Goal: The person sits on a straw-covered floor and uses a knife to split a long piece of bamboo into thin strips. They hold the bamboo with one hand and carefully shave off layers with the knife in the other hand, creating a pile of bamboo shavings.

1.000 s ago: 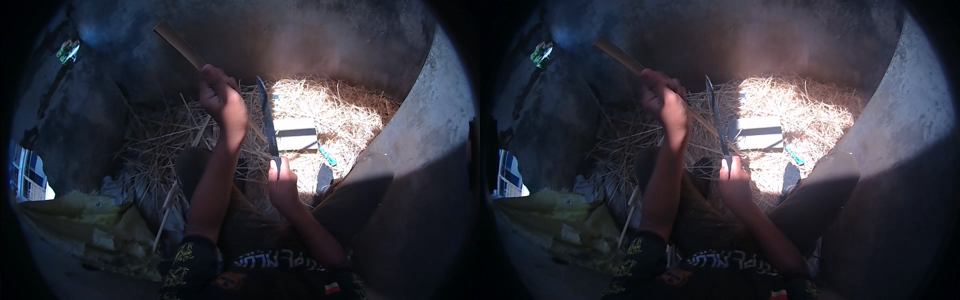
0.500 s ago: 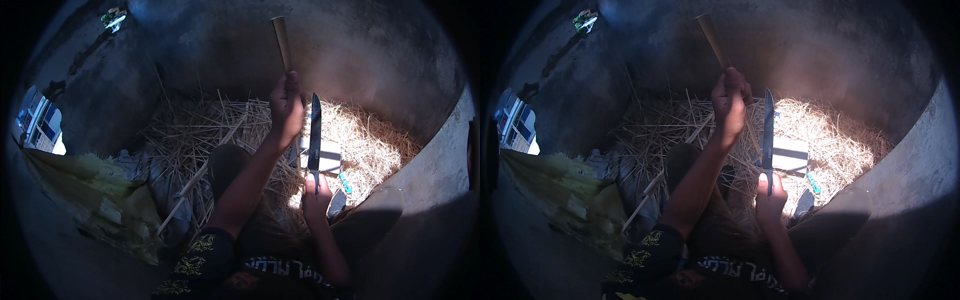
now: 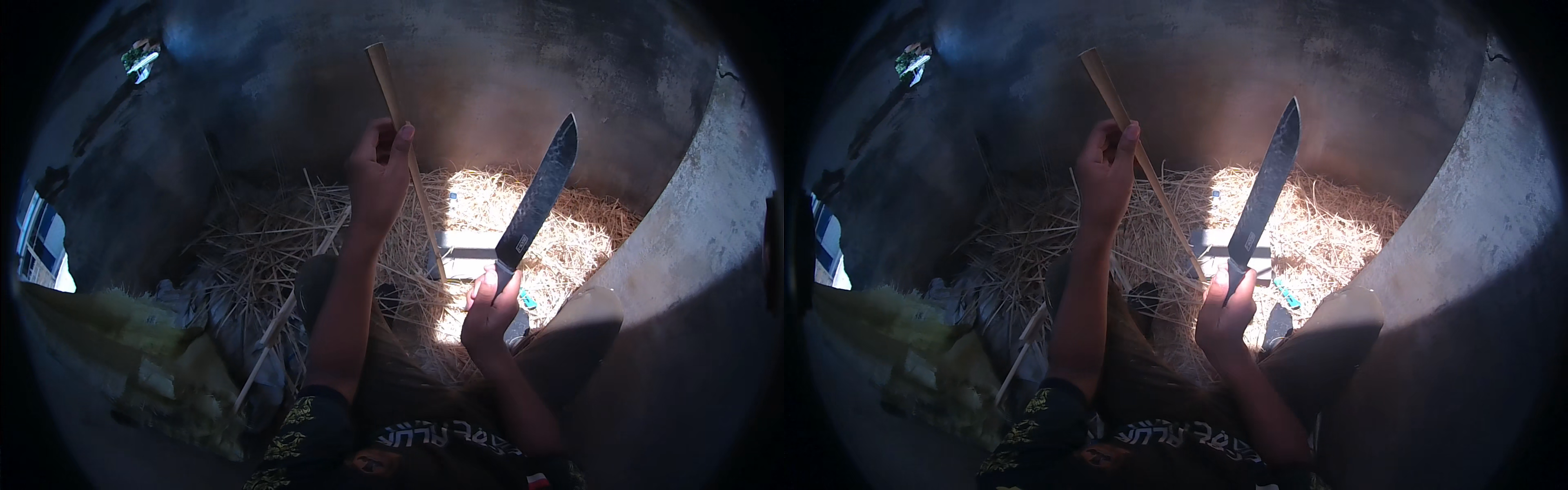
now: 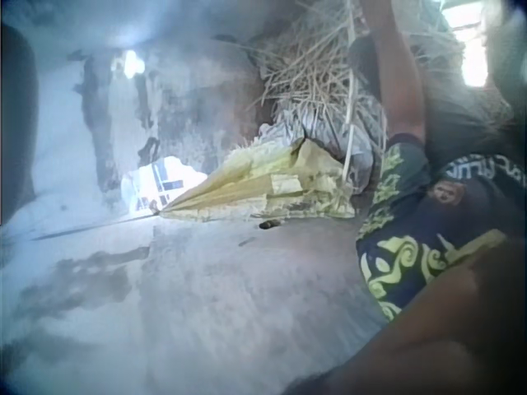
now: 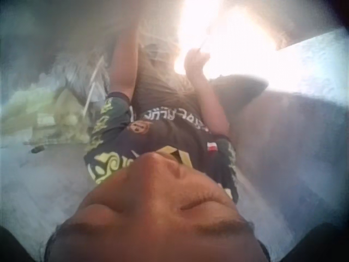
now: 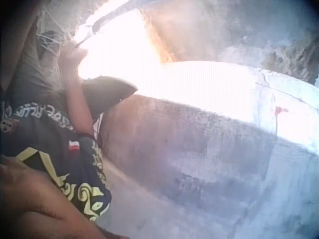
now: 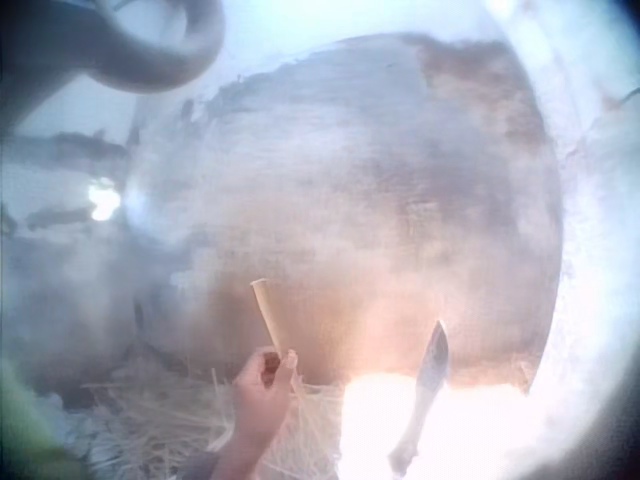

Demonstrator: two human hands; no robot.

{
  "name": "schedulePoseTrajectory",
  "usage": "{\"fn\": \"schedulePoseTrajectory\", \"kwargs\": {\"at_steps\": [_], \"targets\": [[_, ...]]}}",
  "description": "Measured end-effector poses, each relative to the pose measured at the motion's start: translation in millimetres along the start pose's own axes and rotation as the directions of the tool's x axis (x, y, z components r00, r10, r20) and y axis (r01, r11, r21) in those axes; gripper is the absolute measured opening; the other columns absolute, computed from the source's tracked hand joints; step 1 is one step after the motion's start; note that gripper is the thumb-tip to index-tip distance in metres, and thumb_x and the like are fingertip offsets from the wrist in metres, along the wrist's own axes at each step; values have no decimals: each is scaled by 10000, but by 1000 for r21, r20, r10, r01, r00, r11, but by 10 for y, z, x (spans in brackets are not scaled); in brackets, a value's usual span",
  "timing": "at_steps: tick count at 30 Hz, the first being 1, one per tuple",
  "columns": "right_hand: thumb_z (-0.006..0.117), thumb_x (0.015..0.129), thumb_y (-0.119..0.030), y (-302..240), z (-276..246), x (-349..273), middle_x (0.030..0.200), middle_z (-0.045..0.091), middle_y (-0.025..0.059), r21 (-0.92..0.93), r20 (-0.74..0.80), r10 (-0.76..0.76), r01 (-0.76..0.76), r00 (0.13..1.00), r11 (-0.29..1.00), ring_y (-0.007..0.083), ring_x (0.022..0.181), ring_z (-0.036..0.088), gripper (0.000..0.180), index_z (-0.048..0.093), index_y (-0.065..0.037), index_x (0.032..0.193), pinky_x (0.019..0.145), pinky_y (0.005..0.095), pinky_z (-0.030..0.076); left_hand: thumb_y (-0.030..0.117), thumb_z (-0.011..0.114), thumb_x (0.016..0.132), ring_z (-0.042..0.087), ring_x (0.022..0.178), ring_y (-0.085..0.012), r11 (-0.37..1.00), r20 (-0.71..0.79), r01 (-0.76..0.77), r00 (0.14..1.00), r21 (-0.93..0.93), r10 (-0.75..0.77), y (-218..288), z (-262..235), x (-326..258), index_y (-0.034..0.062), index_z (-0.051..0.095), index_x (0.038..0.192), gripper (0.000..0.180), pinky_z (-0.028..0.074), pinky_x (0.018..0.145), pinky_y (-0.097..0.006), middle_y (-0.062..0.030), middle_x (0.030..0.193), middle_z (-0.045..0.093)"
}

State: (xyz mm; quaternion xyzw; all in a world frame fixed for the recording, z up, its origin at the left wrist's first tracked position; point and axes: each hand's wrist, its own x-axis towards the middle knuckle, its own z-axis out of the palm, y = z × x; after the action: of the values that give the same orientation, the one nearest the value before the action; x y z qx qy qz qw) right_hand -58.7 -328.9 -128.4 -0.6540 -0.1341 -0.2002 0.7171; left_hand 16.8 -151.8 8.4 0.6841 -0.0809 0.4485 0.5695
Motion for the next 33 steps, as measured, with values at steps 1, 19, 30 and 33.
{"fn": "schedulePoseTrajectory", "kwargs": {"at_steps": [1, 19, 30, 33], "targets": [[480, 1007, -204, 281, -14, -127, 687, 589, 138, -223, 60, 34, -20, 998, 975, 268, 599, 619, 228, 456, 16, 1066, 553, 389, 470, 274, 606, 994, 556, 718, -83, 996, -4, -45, 999, 75, 46, -5, 27, -21, 21, 636, 998, 255, 452, 658, -259, -36, 791, 580], [529, 995, -190, 837, 177, -285, 616, 545, 53, -296, -19, 93, -95, 995, 950, 150, 535, 532, 176, 533, -15, 1004, 526, 337, 433, 174, 665, 950, 655, 721, -152, 979, 31, -118, 993, 163, 115, 40, 53, -52, -10, 662, 1034, 203, 520, 656, -282, -115, 853, 664], [507, 1032, -210, -191, 103, 451, 628, 430, -38, 333, 157, 292, -329, 943, 884, 21, 480, 374, 156, 502, -54, 1022, 432, 205, 333, 257, 657, 966, 619, 828, -87, 989, 102, 144, 985, -29, -141, -48, -264, 113, 29, 679, 1085, 259, 525, 719, -259, -29, 906, 658], [466, 1042, -195, 87, 220, 383, 645, 424, -39, 357, -32, 114, -95, 993, 929, 25, 511, 405, 167, 470, -38, 1098, 450, 206, 347, 278, 654, 967, 622, 827, -99, 989, 122, 147, 982, -20, -143, -42, -235, 96, 30, 670, 1090, 278, 533, 734, -267, -34, 905, 657]]}}
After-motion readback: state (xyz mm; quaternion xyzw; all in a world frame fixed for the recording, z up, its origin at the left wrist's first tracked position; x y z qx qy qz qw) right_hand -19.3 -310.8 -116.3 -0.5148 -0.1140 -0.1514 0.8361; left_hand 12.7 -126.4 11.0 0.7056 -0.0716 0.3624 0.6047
